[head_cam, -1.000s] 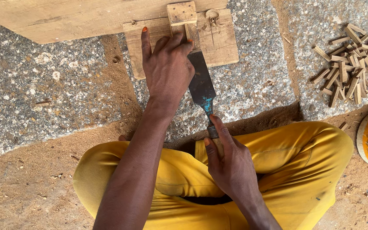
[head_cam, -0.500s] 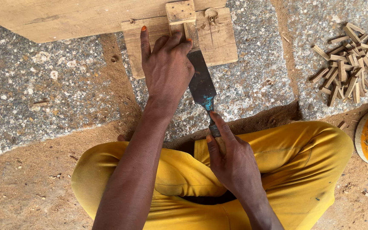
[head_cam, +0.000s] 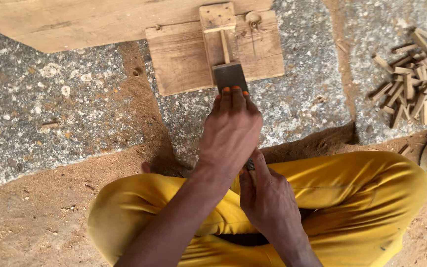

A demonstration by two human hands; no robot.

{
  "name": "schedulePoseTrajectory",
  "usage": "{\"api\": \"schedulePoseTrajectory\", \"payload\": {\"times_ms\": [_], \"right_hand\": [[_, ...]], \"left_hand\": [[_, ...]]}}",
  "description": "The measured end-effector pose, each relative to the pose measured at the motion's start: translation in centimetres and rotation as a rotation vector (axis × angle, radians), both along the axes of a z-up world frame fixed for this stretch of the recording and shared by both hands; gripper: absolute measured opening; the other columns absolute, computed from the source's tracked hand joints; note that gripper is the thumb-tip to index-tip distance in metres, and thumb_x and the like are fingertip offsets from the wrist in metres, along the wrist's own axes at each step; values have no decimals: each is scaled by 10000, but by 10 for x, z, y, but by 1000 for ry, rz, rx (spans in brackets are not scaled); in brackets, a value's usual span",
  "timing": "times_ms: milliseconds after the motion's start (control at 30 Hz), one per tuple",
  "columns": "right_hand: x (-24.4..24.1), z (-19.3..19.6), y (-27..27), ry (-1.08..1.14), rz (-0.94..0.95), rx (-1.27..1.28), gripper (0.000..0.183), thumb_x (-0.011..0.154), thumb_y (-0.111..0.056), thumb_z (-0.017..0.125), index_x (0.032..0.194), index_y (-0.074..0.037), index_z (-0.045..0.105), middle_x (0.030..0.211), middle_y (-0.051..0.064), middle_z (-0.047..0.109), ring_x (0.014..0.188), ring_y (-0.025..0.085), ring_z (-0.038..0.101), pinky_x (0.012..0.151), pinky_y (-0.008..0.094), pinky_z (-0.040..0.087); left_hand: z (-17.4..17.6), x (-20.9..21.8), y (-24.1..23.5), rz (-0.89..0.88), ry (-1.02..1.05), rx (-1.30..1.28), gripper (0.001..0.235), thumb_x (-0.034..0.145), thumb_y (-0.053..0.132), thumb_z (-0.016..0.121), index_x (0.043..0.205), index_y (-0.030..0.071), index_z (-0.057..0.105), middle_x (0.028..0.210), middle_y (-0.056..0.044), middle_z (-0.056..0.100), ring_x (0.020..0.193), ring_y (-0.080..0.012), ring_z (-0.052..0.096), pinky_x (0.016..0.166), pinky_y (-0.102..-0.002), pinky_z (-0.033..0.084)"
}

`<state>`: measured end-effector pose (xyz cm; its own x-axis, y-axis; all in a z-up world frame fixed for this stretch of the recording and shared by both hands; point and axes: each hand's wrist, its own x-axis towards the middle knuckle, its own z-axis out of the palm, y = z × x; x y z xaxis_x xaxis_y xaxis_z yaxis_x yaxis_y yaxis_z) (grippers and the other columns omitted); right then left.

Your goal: The person is sitting on the ground and using a chisel to carve a small piece of wood. They repeatedly strike the chisel to shape the wood and occasionally clear away the resulting shavings.

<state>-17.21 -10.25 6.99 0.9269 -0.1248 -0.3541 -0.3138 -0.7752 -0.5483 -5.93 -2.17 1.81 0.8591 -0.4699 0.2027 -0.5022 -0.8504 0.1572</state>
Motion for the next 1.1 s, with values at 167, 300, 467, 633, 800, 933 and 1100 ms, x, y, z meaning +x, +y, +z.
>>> {"api": "schedulePoseTrajectory", "payload": {"times_ms": [167,300,467,633,800,933,1100], "right_hand": [[17,-8,0,-76,18,32,426,978,-176,594,1362,-17,497,645,259,639,560,466,623,523,572,474],[51,-7,5,-180,26,109,471,956,-133,607,1396,-8,495,638,249,643,564,463,632,489,564,464],[59,-8,10,-160,30,82,537,958,-138,604,1447,1,432,593,198,656,492,392,656,495,510,492],[50,-5,10,-132,-14,97,582,965,-170,593,1511,-49,432,584,154,657,433,300,630,460,469,478],[23,-9,-4,-188,-211,313,576,1042,-291,522,1557,-67,394,744,23,634,546,112,617,431,343,548],[15,-10,-27,-135,-283,223,596,1011,-334,507,1551,-116,377,570,6,576,417,113,563,361,336,475],[2,4,-33,47,-235,89,620,962,-310,541,1562,-190,444,482,54,577,366,159,591,366,396,505]], "left_hand": [[-13,15,-1,15,-29,-18,268,886,24,669,1130,-61,738,1216,-341,662,1051,-383,733,917,-419,638],[-11,56,4,43,108,-34,214,924,-2,650,1102,-89,731,1274,-360,643,1051,-384,731,854,-386,640],[-18,59,3,46,101,-48,226,919,5,657,1121,-65,729,1263,-337,651,1082,-382,719,929,-418,612],[-10,57,18,75,101,-292,359,748,23,766,1104,-27,750,1272,-250,688,1046,-332,733,873,-390,622],[-3,72,55,286,102,-469,330,860,1,777,1165,126,768,1212,-81,764,1065,-215,743,838,-339,630],[-13,75,57,283,2,-392,491,856,-69,727,1280,178,746,1268,-71,746,1084,-218,729,904,-363,618],[-17,72,39,192,71,-231,491,824,72,781,1273,264,726,1347,-131,662,1164,-288,659,1017,-485,525]]}}
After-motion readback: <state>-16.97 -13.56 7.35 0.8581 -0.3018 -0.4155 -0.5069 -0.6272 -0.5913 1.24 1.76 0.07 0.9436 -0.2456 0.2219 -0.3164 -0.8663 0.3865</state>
